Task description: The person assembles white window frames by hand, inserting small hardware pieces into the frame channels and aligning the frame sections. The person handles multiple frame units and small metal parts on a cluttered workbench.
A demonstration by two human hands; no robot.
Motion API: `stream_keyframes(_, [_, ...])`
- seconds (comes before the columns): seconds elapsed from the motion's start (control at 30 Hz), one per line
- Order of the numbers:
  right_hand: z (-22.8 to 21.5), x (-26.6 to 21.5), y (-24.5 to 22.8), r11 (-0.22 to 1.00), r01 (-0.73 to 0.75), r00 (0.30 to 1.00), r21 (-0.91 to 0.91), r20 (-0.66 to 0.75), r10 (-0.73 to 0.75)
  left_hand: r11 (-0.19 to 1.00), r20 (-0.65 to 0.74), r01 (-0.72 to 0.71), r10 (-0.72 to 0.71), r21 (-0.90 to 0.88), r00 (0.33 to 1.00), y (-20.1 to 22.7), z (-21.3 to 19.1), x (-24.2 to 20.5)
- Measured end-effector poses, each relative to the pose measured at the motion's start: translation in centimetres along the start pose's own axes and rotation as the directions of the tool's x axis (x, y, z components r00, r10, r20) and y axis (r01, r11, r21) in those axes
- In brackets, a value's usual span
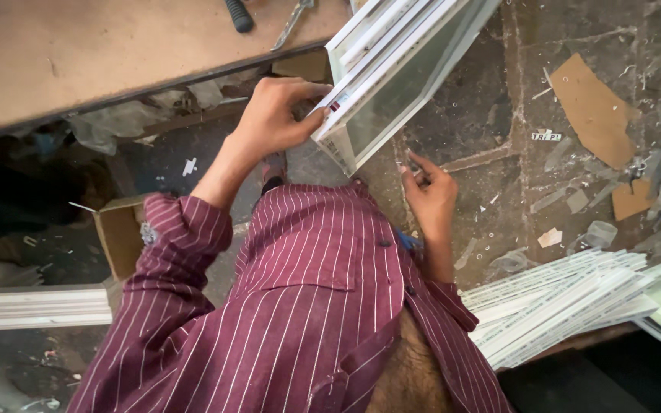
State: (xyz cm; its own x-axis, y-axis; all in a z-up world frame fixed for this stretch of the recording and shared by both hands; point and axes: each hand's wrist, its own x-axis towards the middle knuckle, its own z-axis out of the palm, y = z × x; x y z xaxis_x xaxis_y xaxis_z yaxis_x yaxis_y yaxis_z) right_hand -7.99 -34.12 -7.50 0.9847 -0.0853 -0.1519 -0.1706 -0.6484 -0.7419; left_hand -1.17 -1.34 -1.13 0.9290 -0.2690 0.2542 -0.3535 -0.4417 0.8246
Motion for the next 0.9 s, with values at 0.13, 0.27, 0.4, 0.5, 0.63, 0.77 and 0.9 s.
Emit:
stream_keyframes(0.13, [0.2, 0.2, -0.1, 0.997, -0.033, 0.999, 0.063, 0.016, 0.032, 0.986, -0.140, 0.142, -0.154, -0.089, 0.978, 1.7, 0.0, -1.5])
stream_keyframes(0.27, [0.4, 0.7, -1.5, 0.825, -0.202, 0.968, 0.528, 0.234, 0.087, 0.984, -0.239, 0.133, -0.157, -0.115, 0.958, 3.5, -0.4, -3.1])
stream_keyframes(0.4, [0.1, 2.0, -4.4, 0.573, -0.298, 0.917, 0.763, 0.395, -0.050, 0.985, -0.244, 0.111, -0.141, -0.134, 0.959, 4.9, -0.5, -4.0])
stream_keyframes(0.5, [-0.3, 2.7, -7.0, 0.492, -0.295, 0.900, 0.819, 0.411, -0.144, 0.977, -0.221, 0.110, -0.149, -0.181, 0.964, 5.7, 0.1, -4.2])
stream_keyframes(0.63, [-0.2, 2.8, -10.3, 0.512, -0.273, 0.905, 0.814, 0.399, -0.151, 0.971, -0.187, 0.110, -0.151, -0.214, 0.971, 6.5, 1.0, -4.6])
stream_keyframes(0.77, [0.1, 2.1, -12.5, 0.527, -0.280, 0.881, 0.803, 0.432, -0.191, 0.972, -0.203, 0.086, -0.131, -0.217, 0.970, 6.9, 1.7, -4.7])
stream_keyframes(0.9, [-0.3, 1.4, -13.9, 0.494, -0.284, 0.871, 0.822, 0.436, -0.227, 0.991, -0.254, 0.025, -0.058, -0.132, 0.966, 7.2, 1.7, -4.8])
